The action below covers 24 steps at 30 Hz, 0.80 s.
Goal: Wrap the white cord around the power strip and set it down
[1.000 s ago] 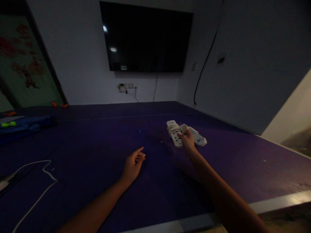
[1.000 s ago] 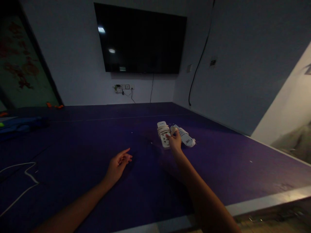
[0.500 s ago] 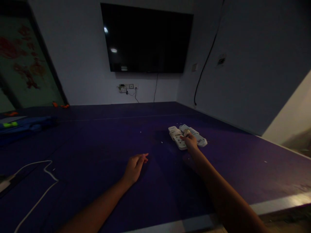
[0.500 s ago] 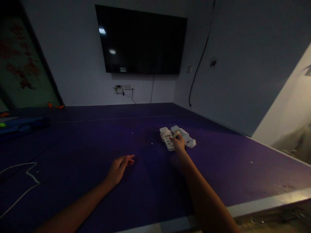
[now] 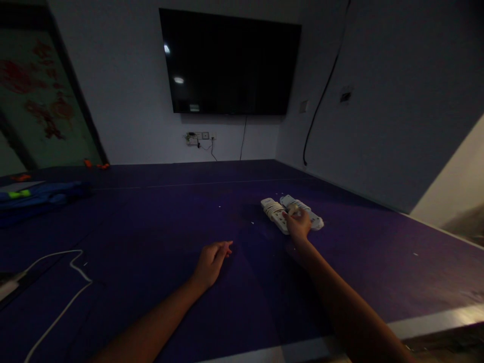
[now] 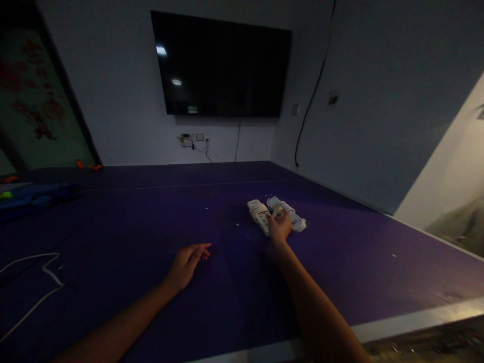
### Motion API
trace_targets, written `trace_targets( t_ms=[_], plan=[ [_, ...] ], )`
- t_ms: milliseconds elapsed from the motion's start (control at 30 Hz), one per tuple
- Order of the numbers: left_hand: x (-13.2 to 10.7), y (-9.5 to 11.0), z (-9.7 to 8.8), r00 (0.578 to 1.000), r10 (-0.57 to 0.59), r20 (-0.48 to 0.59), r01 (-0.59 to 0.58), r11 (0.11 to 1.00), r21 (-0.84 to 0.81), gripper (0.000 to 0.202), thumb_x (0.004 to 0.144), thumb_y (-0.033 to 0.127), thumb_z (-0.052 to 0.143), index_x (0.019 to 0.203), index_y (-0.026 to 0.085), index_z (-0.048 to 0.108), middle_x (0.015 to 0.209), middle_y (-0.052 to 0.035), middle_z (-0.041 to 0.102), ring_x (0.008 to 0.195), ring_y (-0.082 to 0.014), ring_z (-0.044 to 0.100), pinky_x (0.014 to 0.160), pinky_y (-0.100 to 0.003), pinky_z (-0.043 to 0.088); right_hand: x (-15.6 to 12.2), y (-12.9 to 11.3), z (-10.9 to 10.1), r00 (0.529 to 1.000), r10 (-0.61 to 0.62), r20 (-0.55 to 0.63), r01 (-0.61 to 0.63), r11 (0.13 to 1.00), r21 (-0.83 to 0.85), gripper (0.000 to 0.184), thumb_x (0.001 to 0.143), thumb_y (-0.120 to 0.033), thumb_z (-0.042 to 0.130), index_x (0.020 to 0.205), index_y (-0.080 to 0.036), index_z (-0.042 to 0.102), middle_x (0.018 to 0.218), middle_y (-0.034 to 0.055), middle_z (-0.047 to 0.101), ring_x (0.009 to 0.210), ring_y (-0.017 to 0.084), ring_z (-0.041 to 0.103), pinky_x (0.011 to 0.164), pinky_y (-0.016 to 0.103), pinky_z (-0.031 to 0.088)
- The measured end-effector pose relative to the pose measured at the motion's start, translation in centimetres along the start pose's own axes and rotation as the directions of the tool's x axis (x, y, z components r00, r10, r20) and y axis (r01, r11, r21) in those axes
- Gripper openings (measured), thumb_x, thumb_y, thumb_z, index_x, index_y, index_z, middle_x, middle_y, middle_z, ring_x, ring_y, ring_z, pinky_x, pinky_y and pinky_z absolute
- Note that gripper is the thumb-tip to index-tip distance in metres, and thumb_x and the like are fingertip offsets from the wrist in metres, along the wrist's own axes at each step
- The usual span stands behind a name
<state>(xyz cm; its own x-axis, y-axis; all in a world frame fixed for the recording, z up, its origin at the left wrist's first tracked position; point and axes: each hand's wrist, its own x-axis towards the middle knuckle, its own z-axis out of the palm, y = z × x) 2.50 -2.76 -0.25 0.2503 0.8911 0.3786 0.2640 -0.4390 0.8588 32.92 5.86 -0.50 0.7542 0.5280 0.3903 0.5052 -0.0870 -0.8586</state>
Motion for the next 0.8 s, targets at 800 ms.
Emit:
trace_targets(
  t_ms=[800],
  plan=[
    [-0.1,0.4,-0.1,0.999,0.035,0.03,-0.036,0.998,0.057,0.049,0.086,0.051,0.037,0.103,0.016,0.066,0.083,-0.0069,0.069,0.074,-0.0168,0.062,0.076,-0.031,0.048,-1.0,-2.0,-0.9,0.997,0.006,0.078,0.009,0.983,-0.185,0.067,0.076,-0.038,0.052,0.135,-0.011,0.034,0.114,0.0154,0.058,0.103,0.028,0.056,0.087,0.036,0.041]
  ],
)
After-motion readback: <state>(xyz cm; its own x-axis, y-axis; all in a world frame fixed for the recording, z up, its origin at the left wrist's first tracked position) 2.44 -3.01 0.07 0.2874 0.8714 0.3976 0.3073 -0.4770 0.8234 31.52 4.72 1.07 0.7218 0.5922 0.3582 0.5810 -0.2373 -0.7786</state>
